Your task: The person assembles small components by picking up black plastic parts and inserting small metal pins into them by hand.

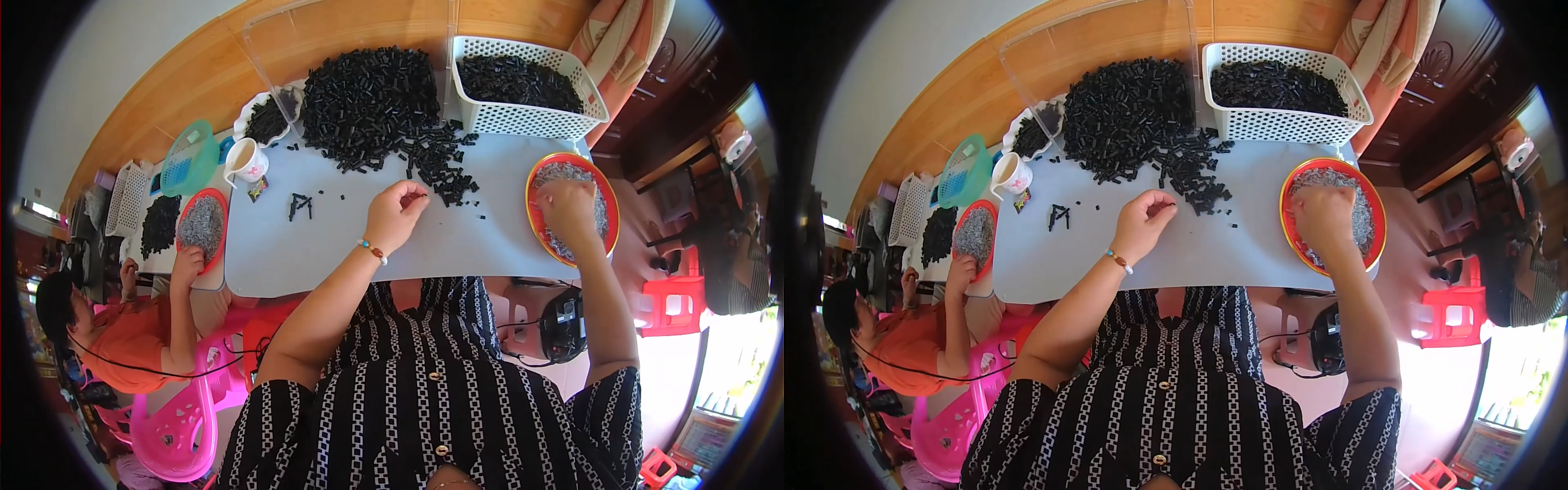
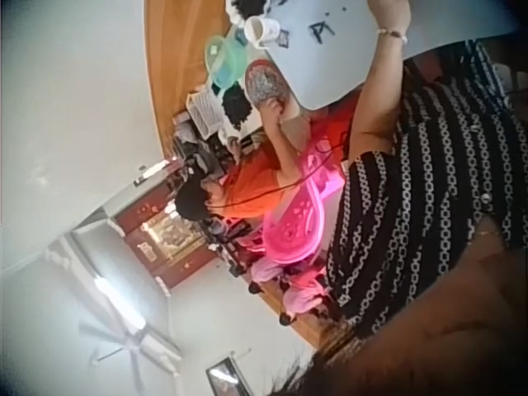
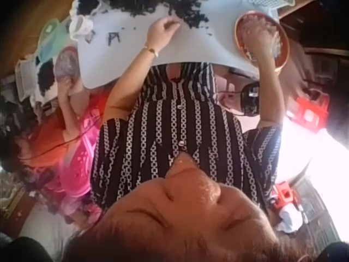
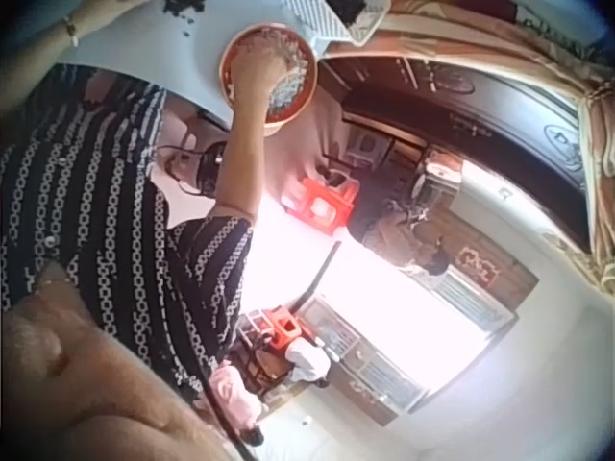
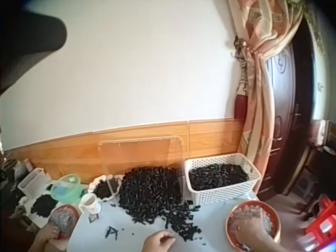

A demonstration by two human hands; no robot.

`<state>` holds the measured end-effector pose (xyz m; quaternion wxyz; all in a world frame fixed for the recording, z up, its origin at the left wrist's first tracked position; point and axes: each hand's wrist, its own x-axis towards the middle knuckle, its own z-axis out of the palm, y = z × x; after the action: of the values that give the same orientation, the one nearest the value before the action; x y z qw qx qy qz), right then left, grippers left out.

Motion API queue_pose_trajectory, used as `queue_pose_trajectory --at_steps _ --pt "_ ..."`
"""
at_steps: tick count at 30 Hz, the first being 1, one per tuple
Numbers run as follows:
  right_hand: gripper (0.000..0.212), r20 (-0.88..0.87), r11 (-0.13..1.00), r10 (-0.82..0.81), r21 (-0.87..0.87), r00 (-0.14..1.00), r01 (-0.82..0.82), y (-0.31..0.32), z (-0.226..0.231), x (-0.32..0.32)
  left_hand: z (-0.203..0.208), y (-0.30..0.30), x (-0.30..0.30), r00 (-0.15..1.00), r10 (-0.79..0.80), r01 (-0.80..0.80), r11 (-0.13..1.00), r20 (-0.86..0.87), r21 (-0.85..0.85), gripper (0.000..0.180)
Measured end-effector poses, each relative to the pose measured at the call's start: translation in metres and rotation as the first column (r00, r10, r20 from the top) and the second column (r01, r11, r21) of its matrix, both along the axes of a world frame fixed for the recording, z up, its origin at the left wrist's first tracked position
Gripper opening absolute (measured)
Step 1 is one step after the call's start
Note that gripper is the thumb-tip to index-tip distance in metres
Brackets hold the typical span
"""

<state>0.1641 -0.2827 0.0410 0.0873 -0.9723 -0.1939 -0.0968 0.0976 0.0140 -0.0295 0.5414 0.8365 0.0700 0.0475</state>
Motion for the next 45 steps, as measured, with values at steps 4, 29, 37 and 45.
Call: queue_pose_trajectory --at_steps 4,29,37,45 --pt "0.010 0.105 0.996 0.044 -0.084 0.994 -0.035 0.001 -0.021 -0.008 0.006 -0.004 -0.017 0.992 -0.103 0.125 0.855 0.071 -0.504 0.012" --pt "0.009 -0.114 0.576 0.403 0.802 0.908 -0.155 0.075 0.043 -0.126 0.070 -0.037 -0.100 0.979 -0.192 0.200 0.844 0.066 -0.497 0.016" --pt "0.007 0.087 0.648 0.433 0.662 0.897 -0.376 0.079 0.034 -0.128 0.065 -0.039 -0.105 0.972 -0.217 0.227 0.796 0.085 -0.562 0.018" --pt "0.013 -0.040 0.664 0.481 0.669 0.876 -0.334 0.077 0.033 -0.124 0.055 -0.036 -0.106 0.963 -0.271 0.192 0.682 0.000 -0.705 0.015"
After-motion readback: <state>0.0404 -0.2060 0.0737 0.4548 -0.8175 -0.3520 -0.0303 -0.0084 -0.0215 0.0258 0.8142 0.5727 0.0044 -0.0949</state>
